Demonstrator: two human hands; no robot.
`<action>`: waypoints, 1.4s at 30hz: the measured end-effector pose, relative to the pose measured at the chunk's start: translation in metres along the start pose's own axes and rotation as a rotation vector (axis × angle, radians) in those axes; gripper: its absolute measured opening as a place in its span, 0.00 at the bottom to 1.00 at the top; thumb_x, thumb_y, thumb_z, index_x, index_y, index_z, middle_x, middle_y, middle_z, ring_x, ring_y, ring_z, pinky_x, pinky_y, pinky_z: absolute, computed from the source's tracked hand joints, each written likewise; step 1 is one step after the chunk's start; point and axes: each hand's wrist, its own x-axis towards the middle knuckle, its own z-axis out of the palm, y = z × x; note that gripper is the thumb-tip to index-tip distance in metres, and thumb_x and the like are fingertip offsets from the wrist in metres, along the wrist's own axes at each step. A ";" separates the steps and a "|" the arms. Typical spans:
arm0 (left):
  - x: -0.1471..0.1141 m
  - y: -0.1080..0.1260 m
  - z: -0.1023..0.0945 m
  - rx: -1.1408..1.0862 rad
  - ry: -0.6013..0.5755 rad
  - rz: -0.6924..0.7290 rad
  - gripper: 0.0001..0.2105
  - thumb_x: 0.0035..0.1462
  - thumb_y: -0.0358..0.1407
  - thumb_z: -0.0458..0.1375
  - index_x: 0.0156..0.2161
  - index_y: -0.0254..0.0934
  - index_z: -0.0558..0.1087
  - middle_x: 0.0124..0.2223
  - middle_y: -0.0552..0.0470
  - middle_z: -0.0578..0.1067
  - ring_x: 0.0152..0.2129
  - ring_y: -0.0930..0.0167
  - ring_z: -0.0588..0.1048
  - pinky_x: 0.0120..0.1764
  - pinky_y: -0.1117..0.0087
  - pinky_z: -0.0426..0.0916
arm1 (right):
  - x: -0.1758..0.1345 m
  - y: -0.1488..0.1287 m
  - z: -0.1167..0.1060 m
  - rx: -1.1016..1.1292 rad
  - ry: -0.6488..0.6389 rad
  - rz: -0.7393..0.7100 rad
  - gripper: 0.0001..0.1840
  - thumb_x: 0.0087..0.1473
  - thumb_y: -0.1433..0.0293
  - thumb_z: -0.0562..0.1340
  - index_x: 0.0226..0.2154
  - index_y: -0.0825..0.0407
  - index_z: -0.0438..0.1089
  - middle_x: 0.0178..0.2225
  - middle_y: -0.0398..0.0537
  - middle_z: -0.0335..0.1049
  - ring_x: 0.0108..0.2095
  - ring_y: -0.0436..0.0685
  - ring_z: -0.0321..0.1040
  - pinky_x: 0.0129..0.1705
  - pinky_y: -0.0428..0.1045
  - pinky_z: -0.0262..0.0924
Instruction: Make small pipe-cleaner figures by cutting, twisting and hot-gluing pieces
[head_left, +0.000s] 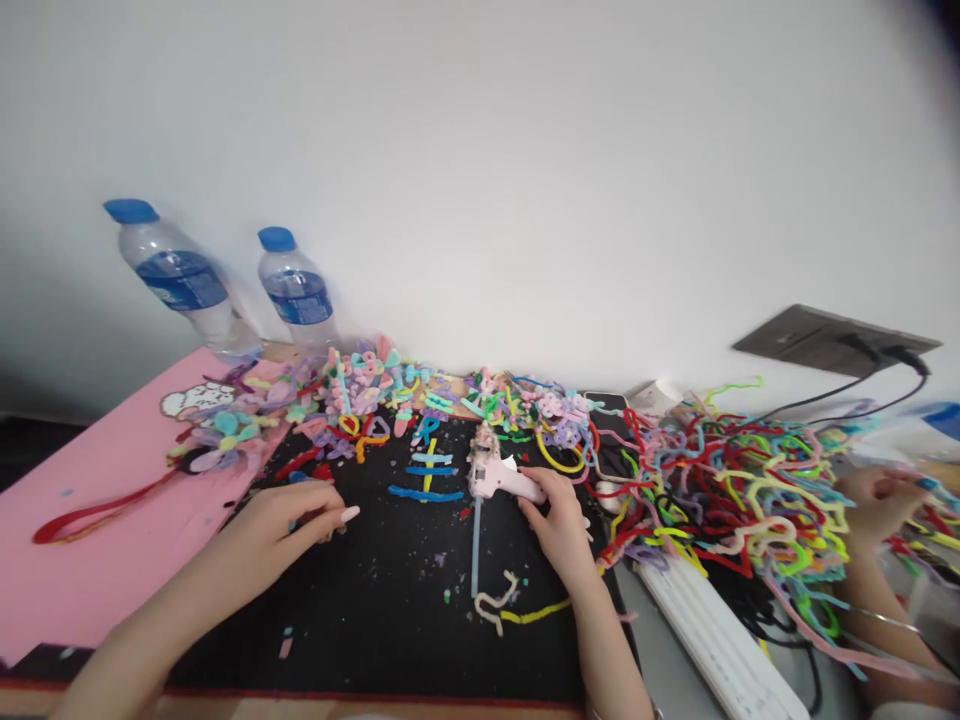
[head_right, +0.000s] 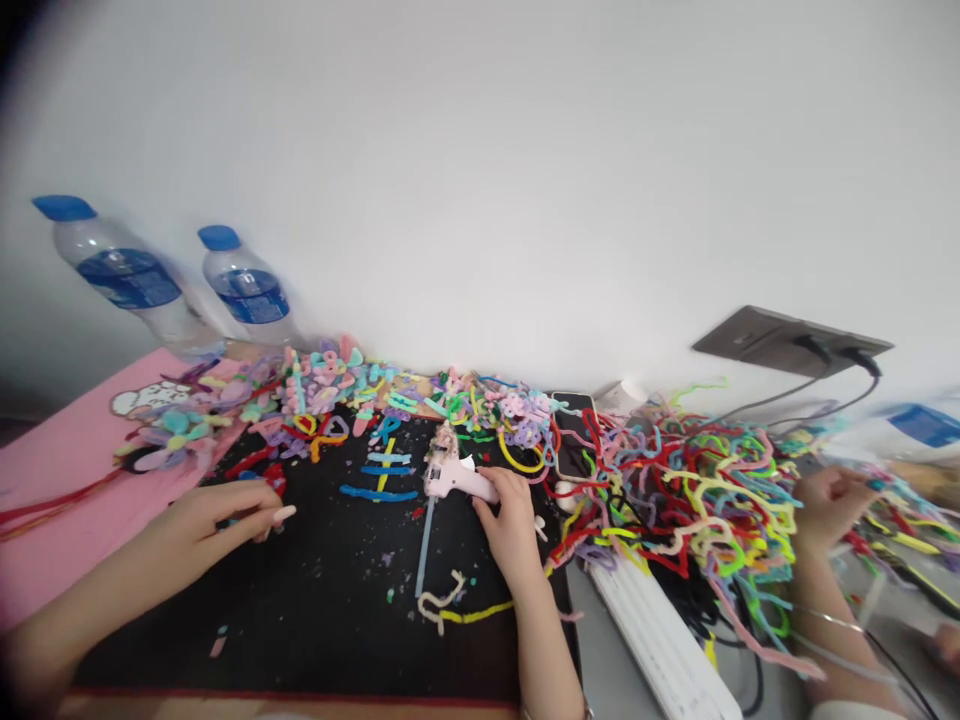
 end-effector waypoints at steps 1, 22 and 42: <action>-0.002 0.000 0.003 -0.016 0.037 -0.018 0.15 0.58 0.44 0.49 0.25 0.39 0.69 0.26 0.55 0.73 0.24 0.70 0.71 0.29 0.74 0.63 | 0.000 0.001 0.000 0.003 0.004 0.000 0.16 0.47 0.73 0.60 0.42 0.51 0.69 0.42 0.51 0.69 0.44 0.62 0.63 0.47 0.57 0.57; 0.019 0.009 0.045 -0.139 0.187 0.027 0.10 0.53 0.38 0.55 0.40 0.42 0.73 0.47 0.48 0.72 0.42 0.64 0.72 0.45 0.63 0.68 | 0.002 0.002 -0.006 0.041 -0.008 0.020 0.15 0.47 0.70 0.61 0.40 0.50 0.71 0.42 0.51 0.71 0.44 0.63 0.66 0.47 0.59 0.59; 0.033 -0.006 0.000 -0.085 0.302 -0.190 0.17 0.52 0.46 0.53 0.40 0.36 0.73 0.30 0.51 0.76 0.23 0.67 0.74 0.24 0.70 0.67 | -0.001 -0.002 -0.010 0.081 0.046 0.023 0.13 0.50 0.71 0.58 0.40 0.51 0.70 0.41 0.52 0.71 0.43 0.61 0.67 0.46 0.56 0.62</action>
